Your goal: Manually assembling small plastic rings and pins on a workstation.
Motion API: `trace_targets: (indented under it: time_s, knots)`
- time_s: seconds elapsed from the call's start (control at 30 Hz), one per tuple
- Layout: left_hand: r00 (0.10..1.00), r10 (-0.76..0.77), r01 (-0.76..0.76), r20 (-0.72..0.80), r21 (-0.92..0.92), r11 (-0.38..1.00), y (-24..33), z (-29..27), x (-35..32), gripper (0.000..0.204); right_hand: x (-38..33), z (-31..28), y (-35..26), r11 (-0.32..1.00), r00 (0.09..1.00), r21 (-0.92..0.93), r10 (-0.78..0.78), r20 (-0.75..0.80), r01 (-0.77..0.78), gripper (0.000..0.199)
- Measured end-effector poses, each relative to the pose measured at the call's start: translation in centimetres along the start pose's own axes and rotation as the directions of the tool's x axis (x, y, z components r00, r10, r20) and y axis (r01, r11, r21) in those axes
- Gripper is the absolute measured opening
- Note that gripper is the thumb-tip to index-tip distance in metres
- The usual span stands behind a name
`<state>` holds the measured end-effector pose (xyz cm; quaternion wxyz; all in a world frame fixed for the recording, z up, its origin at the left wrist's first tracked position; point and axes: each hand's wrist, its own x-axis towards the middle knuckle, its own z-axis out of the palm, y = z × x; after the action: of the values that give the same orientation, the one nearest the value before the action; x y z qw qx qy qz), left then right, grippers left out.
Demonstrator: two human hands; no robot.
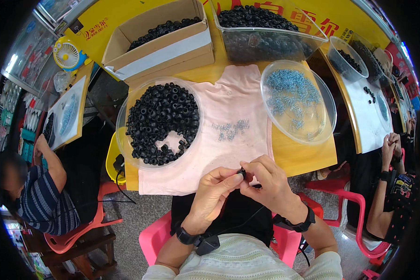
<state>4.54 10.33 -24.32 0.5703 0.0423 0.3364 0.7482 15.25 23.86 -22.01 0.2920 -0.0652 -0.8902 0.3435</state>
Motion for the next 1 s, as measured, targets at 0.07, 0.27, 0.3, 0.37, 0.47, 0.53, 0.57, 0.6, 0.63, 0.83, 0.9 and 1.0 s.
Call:
trace_targets:
  time_s: [0.07, 0.27, 0.3, 0.37, 0.47, 0.53, 0.57, 0.6, 0.63, 0.83, 0.9, 1.0]
  knots:
    - [0.997, 0.063, -0.06, -0.054, 0.046, 0.997, -0.3, 0.6, 0.2, 0.009, -0.2, -0.2, 0.3, 0.997, 0.999, 0.056, 0.043, 0.011, -0.044, 0.04]
    - [0.994, 0.103, -0.097, -0.036, 0.155, 0.983, 1.1, 2.4, 0.1, 0.013, 0.7, -1.3, 0.0, 0.999, 1.0, -0.024, -0.023, -0.005, 0.023, 0.04]
    - [0.994, 0.102, -0.096, -0.034, 0.155, 0.983, 1.0, 2.3, 0.2, 0.013, 0.8, -1.4, -0.1, 0.996, 0.998, -0.061, -0.058, 0.011, 0.059, 0.041]
    - [0.986, 0.162, -0.146, -0.033, 0.289, 0.946, 0.7, 1.7, 0.5, 0.014, 0.9, -1.3, -0.1, 0.991, 0.995, -0.099, -0.093, 0.028, 0.095, 0.042]
    - [0.984, 0.178, -0.165, -0.032, 0.237, 0.957, 0.3, 1.0, 0.7, 0.012, 0.7, -1.0, -0.1, 0.989, 0.995, -0.108, -0.092, 0.046, 0.096, 0.042]
    - [0.983, 0.182, -0.175, -0.02, 0.188, 0.966, -0.1, 0.7, 0.7, 0.011, 0.7, -0.9, -0.3, 0.993, 0.995, -0.086, -0.075, 0.068, 0.081, 0.043]
    - [0.982, 0.188, -0.185, -0.003, 0.14, 0.973, -0.2, 0.6, 0.7, 0.01, 0.7, -0.9, -0.3, 0.993, 0.995, -0.084, -0.075, 0.07, 0.08, 0.043]
    - [0.982, 0.188, -0.186, -0.006, 0.14, 0.973, 0.0, 0.7, 0.6, 0.01, 0.8, -1.1, -0.3, 0.997, 0.994, -0.048, -0.05, 0.1, 0.055, 0.043]
    - [0.985, 0.172, -0.17, 0.0, 0.136, 0.976, 0.2, 0.9, 0.6, 0.009, 1.0, -1.2, -0.3, 1.0, 0.991, -0.013, -0.027, 0.129, 0.029, 0.044]
    - [0.991, 0.131, -0.124, -0.036, 0.152, 0.981, 0.8, 0.8, 0.6, 0.008, 2.1, -1.5, -0.2, 0.974, 0.962, -0.206, -0.041, 0.271, 0.099, 0.048]
    - [0.992, 0.115, -0.104, -0.058, 0.155, 0.982, 0.9, 0.6, 0.7, 0.009, 2.5, -1.2, -0.2, 0.946, 0.959, -0.282, -0.08, 0.271, 0.159, 0.041]
    - [0.995, 0.097, -0.089, -0.029, 0.212, 0.973, 0.9, 0.2, 0.8, 0.011, 2.3, -0.7, 0.1, 0.905, 0.953, -0.369, -0.107, 0.284, 0.212, 0.036]
